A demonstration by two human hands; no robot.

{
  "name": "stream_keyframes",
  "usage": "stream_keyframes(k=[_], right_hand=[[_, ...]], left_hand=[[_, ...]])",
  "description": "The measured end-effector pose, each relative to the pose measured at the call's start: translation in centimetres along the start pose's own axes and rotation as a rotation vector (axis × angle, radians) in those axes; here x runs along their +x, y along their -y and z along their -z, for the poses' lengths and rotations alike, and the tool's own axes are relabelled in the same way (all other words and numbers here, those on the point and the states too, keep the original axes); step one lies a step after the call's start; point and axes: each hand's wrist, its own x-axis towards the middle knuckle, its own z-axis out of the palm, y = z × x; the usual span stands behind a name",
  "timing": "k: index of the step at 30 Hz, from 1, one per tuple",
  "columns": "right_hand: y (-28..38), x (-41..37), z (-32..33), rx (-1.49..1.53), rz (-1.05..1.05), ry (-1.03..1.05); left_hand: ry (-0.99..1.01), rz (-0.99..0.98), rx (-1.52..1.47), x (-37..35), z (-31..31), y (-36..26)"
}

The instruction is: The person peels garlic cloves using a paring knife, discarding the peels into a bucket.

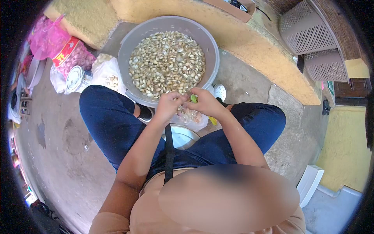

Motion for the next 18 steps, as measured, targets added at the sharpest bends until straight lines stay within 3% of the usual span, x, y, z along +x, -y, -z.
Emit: stream_keyframes(k=[2,5,13,18], right_hand=[[0.4,0.0,0.1,0.021,-0.06,-0.026],[0.9,0.3,1.1,0.208,-0.309,0.131],[0.7,0.4,1.5,0.271,-0.318,0.166],[0.0,0.2,1.6,0.216,-0.321,0.187]], left_hand=[[-0.004,0.003,-0.037,0.0,-0.1,0.0],[-0.03,-0.022,-0.022,0.2,-0.2,0.1],[-0.194,-0.265,0.344,1.0,-0.3,1.1],[-0.236,-0.405,0.32,0.9,-0.2,0.9]])
